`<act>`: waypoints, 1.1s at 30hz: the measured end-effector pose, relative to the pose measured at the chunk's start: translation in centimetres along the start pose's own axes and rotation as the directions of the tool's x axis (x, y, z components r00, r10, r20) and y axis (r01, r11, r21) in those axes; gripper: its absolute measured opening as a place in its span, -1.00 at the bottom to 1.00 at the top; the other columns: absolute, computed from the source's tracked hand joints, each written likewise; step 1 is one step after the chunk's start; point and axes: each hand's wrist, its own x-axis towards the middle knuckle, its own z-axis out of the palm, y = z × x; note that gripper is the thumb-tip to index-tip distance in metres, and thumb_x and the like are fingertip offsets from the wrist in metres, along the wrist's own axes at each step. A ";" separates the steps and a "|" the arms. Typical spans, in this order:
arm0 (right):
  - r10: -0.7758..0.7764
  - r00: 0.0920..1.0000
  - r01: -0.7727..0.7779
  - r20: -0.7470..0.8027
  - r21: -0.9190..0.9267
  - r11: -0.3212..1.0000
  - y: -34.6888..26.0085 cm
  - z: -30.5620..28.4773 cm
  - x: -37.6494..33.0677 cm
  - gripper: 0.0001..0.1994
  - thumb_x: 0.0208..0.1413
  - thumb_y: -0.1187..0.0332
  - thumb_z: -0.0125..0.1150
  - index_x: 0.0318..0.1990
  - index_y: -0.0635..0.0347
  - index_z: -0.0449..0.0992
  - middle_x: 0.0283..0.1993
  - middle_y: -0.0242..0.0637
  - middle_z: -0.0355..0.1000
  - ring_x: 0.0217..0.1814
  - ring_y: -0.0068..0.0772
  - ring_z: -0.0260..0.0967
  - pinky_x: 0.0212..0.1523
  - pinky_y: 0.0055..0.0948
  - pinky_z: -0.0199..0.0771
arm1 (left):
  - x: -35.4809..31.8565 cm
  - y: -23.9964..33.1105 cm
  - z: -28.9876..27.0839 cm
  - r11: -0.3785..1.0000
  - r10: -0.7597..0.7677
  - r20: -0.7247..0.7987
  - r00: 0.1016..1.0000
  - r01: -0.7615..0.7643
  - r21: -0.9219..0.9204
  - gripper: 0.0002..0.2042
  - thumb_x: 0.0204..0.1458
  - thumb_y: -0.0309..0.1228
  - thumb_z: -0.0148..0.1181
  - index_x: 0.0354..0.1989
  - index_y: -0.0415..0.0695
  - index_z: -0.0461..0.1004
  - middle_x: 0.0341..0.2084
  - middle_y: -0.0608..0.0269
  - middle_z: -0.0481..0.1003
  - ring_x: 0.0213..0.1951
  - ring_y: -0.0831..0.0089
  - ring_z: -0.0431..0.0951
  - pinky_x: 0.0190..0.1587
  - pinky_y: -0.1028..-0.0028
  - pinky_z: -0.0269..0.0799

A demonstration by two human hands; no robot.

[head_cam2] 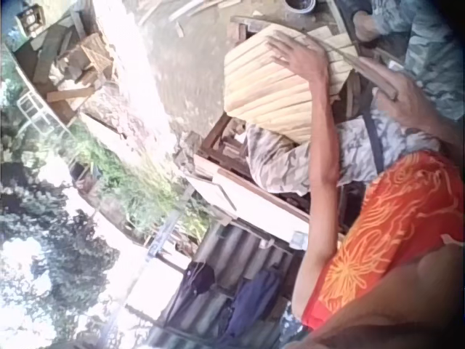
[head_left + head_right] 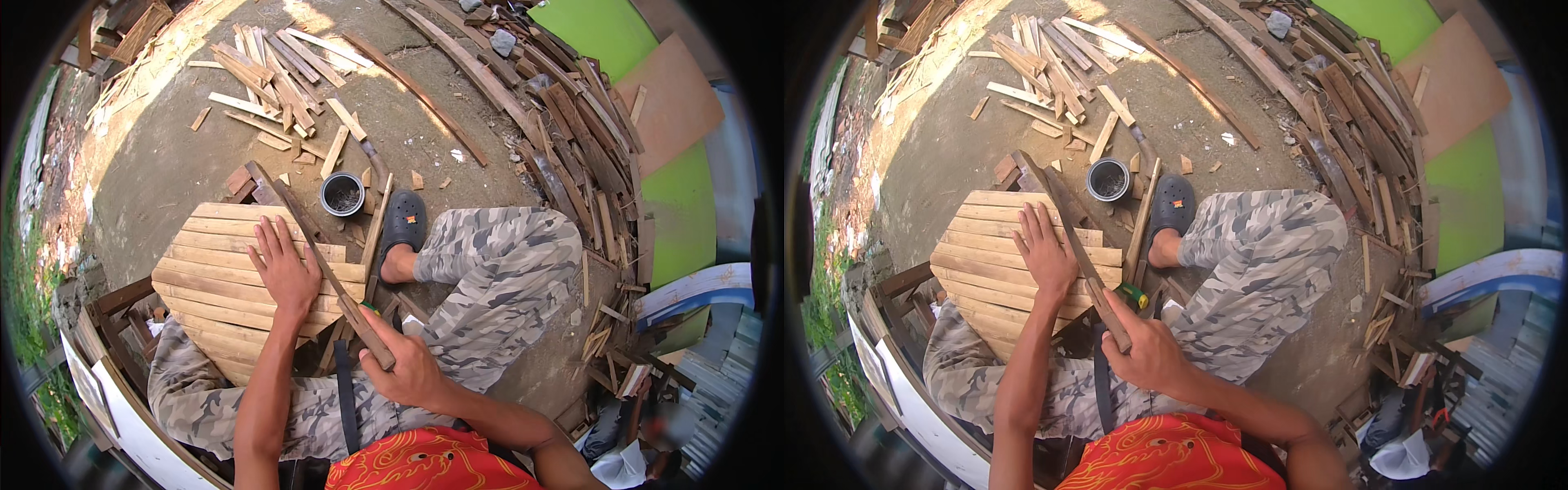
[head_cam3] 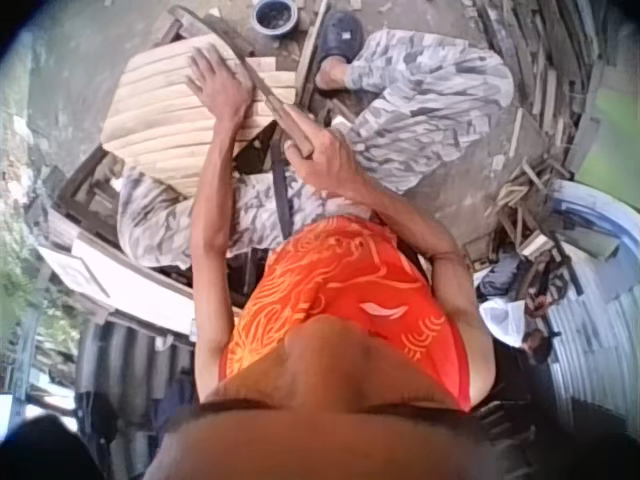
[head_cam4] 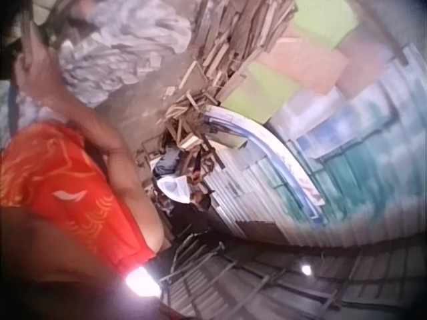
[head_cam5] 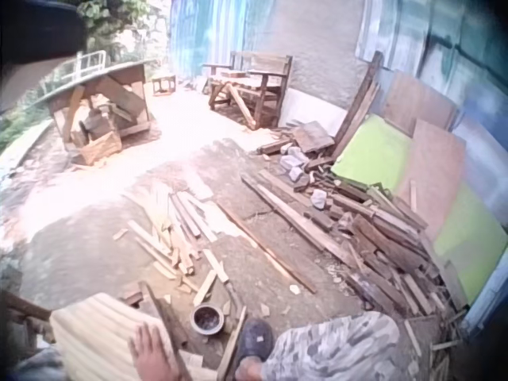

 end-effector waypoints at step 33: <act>-0.040 0.996 0.049 -0.079 0.112 0.992 5.6 4.0 4.8 -0.26 0.05 0.46 0.20 0.45 0.41 0.19 -0.44 0.20 0.51 -0.46 0.13 0.57 -0.33 -0.11 0.57 | 0.0 -0.5 0.5 0.996 0.036 0.057 0.998 -0.040 0.081 -0.28 0.29 -0.19 -0.06 0.58 -0.23 -0.06 0.58 -0.19 -0.16 0.59 -0.09 -0.22 0.54 -0.13 -0.42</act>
